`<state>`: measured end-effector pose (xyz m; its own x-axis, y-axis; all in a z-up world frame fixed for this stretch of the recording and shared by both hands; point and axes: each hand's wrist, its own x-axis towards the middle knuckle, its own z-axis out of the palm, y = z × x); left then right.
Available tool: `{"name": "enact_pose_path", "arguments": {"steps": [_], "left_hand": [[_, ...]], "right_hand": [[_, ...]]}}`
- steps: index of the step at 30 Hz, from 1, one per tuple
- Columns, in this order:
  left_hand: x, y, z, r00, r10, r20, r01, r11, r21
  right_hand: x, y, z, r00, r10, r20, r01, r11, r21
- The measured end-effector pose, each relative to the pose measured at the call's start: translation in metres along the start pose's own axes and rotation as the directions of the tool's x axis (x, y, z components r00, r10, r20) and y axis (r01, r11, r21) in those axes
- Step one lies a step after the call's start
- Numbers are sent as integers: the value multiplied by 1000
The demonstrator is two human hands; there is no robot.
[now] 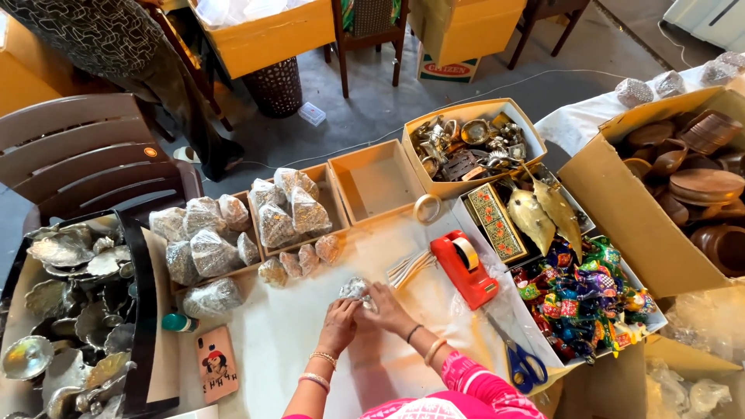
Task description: Wrapping various decorative brass objects in plastic bags and bubble wrap for shipping or storage.
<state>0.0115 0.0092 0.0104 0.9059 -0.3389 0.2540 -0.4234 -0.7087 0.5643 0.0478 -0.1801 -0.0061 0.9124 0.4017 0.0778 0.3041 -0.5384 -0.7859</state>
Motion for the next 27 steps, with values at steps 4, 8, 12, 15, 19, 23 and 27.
{"name": "enact_pose_path", "arguments": {"steps": [4,8,12,15,19,23,27], "left_hand": [[0,-5,4,999,-38,31,39,999,-34],[-3,-23,22,948,-308,81,319,910,-264],[-11,-46,37,866,-495,69,384,570,-727],[-15,-51,37,863,-501,-61,311,623,-718],[-16,-57,47,816,-563,127,407,406,-818],[-9,-67,36,788,-599,144,370,272,-888],[9,-48,1,823,-536,189,368,250,-895]], "right_hand": [[-17,-32,-3,981,-191,-42,183,970,-159],[-19,-2,18,958,-281,-51,242,895,-376],[-11,-7,17,968,-251,-18,224,890,-397],[-4,-11,13,976,-216,-28,198,933,-301],[3,-1,15,987,-161,-27,151,961,-230],[17,49,16,978,-203,-55,197,975,-107],[15,75,6,997,19,69,-48,897,439]]}}
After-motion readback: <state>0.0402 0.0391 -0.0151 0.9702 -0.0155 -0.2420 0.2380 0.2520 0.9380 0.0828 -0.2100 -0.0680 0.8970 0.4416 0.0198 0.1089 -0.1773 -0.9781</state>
